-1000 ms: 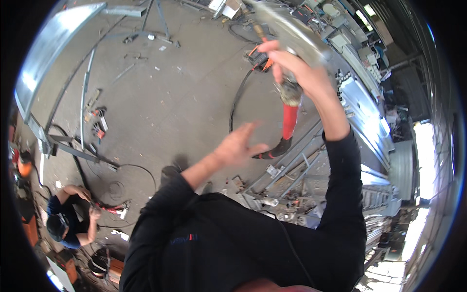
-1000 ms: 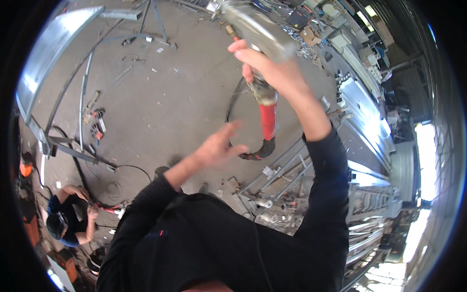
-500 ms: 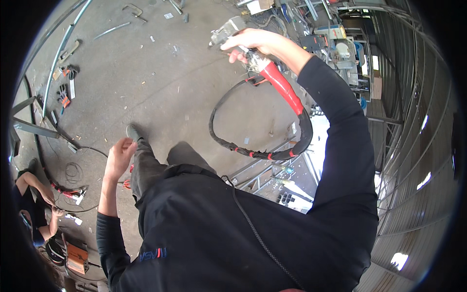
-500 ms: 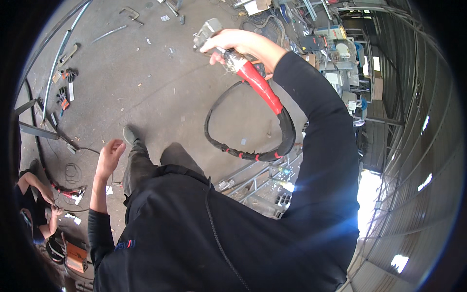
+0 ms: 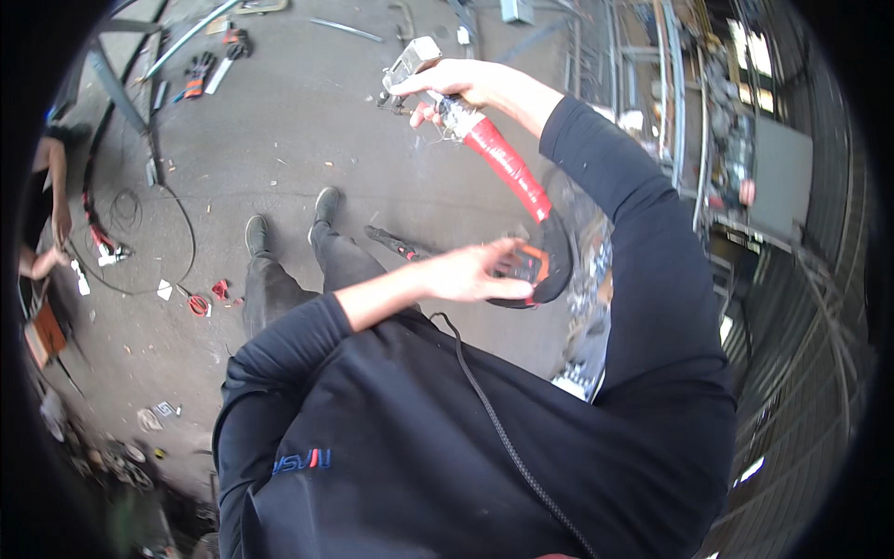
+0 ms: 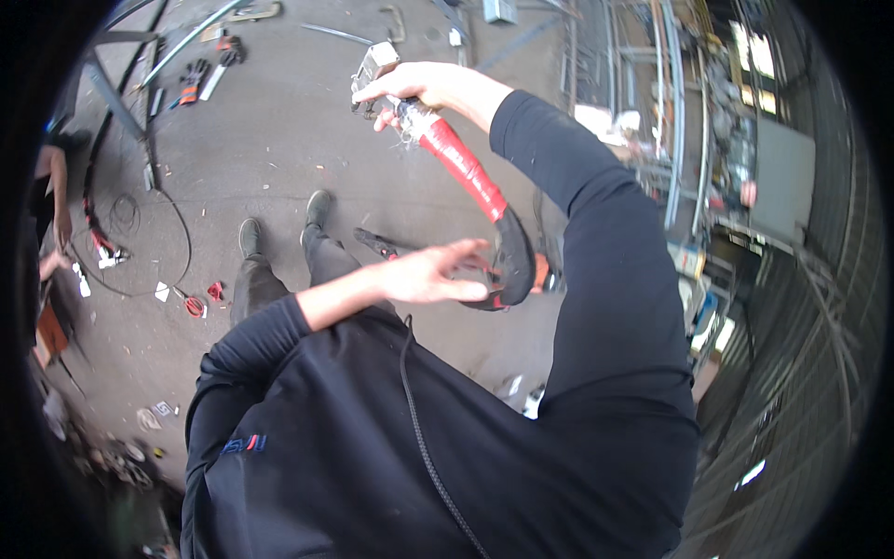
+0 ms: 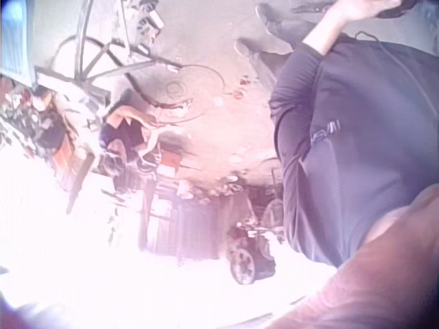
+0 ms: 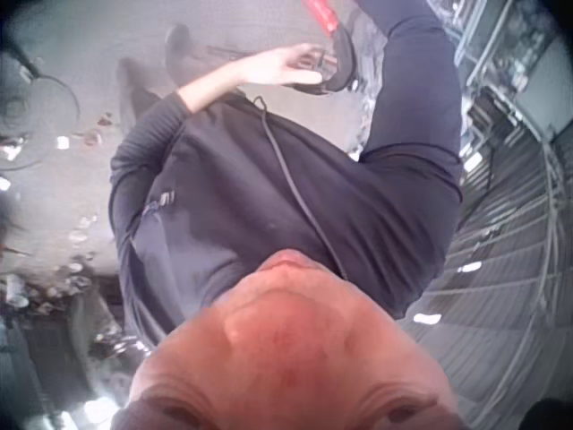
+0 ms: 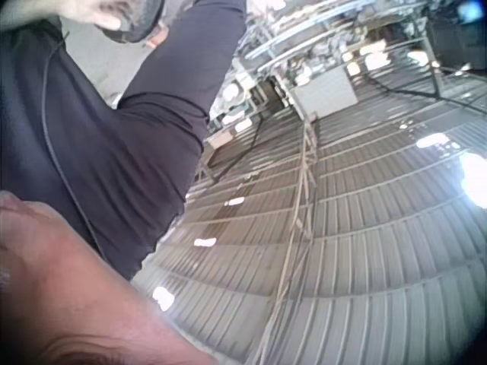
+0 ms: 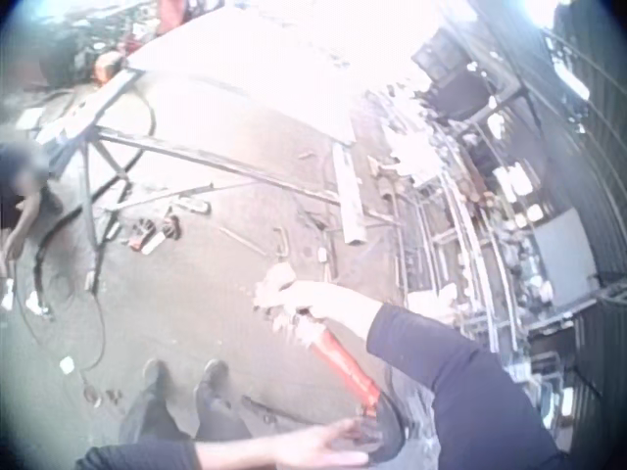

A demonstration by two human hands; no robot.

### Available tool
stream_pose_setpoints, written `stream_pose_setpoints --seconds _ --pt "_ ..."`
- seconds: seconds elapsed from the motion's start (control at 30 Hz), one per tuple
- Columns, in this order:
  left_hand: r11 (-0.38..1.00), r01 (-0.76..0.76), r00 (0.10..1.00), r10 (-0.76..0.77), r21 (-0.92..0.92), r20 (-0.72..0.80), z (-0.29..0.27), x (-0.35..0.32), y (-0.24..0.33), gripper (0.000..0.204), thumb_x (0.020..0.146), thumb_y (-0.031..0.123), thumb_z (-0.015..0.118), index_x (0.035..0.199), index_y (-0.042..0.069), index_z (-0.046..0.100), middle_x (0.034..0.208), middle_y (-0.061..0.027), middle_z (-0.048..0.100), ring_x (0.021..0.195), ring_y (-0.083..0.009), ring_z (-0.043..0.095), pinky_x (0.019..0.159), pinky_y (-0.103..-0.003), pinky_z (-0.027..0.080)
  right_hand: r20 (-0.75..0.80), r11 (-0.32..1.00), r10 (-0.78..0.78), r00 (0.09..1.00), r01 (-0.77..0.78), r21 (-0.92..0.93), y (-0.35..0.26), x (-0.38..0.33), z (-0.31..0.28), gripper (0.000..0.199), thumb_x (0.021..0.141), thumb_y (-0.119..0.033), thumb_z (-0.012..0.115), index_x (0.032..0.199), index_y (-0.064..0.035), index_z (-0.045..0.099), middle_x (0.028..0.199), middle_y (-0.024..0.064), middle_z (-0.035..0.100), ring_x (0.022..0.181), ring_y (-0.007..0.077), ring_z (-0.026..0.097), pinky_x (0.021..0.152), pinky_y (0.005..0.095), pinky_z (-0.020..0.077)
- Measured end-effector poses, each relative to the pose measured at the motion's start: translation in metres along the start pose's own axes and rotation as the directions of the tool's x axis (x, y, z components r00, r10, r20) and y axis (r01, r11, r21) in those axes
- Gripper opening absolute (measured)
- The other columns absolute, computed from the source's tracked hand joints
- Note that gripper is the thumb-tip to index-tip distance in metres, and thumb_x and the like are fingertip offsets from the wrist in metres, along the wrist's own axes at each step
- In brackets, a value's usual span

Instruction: The person sits on the floor and wraps a thick black cable with red tape. They use a marker to label the cable and handle a welding torch and scissors during the process.

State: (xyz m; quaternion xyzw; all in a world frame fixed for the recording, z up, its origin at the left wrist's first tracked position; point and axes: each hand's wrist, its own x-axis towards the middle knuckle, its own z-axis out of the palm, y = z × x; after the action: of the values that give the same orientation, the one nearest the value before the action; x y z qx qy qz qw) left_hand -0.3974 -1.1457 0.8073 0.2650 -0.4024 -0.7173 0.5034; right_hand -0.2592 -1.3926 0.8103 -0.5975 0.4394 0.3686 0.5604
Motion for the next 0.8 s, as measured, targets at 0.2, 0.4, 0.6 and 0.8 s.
stream_pose_setpoints --seconds 0.2,0.4,0.6,0.8 --pt "0.966 -0.015 0.929 0.108 0.257 -0.354 -0.009 0.055 -0.005 0.065 0.118 0.060 0.061 0.107 -0.003 0.072 0.078 -0.0167 0.071 0.075 -0.0294 0.072 0.076 -0.045 0.058 0.007 0.934 -0.345 0.939 0.344 -0.097 -0.046 0.025 -0.020 0.039 0.104 -0.025 0.086 0.128 0.0030 0.076 0.104 0.0236 0.084 0.066 0.0131 0.070 0.059 0.0298 0.0629" --pt "0.925 0.247 0.643 0.066 0.287 -0.763 -0.011 0.024 0.006 0.052 0.116 0.052 0.064 0.113 0.001 0.065 0.082 -0.0254 0.073 0.084 -0.0503 0.076 0.077 -0.057 0.058 0.129 0.600 -0.790 0.599 0.713 0.363 -0.093 -0.083 -0.062 0.040 0.107 -0.019 0.072 0.134 0.0102 0.074 0.084 0.0104 0.072 0.068 0.0149 0.067 0.062 0.0316 0.0557" --pt "0.795 0.296 0.230 0.479 0.530 -0.847 -0.026 -0.059 0.078 0.027 0.112 0.028 0.073 0.124 0.005 0.068 0.085 -0.0220 0.073 0.081 -0.0428 0.078 0.076 -0.049 0.060 -0.372 -0.182 -0.927 -0.035 0.912 0.367 -0.073 -0.246 -0.032 0.062 0.109 -0.037 0.058 0.149 0.0090 0.067 0.077 0.0011 0.059 0.069 0.0133 0.058 0.069 0.0309 0.0503" --pt "0.725 0.211 0.032 0.666 0.656 -0.745 -0.011 -0.095 0.157 0.019 0.111 0.019 0.074 0.115 0.001 0.070 0.073 -0.0103 0.066 0.063 -0.0185 0.064 0.064 -0.038 0.055 -0.762 -0.614 -0.625 -0.170 0.710 0.345 -0.021 -0.272 -0.015 0.048 0.107 -0.042 0.063 0.135 -0.0034 0.073 0.076 -0.0015 0.057 0.070 0.0132 0.059 0.074 0.0309 0.0527"
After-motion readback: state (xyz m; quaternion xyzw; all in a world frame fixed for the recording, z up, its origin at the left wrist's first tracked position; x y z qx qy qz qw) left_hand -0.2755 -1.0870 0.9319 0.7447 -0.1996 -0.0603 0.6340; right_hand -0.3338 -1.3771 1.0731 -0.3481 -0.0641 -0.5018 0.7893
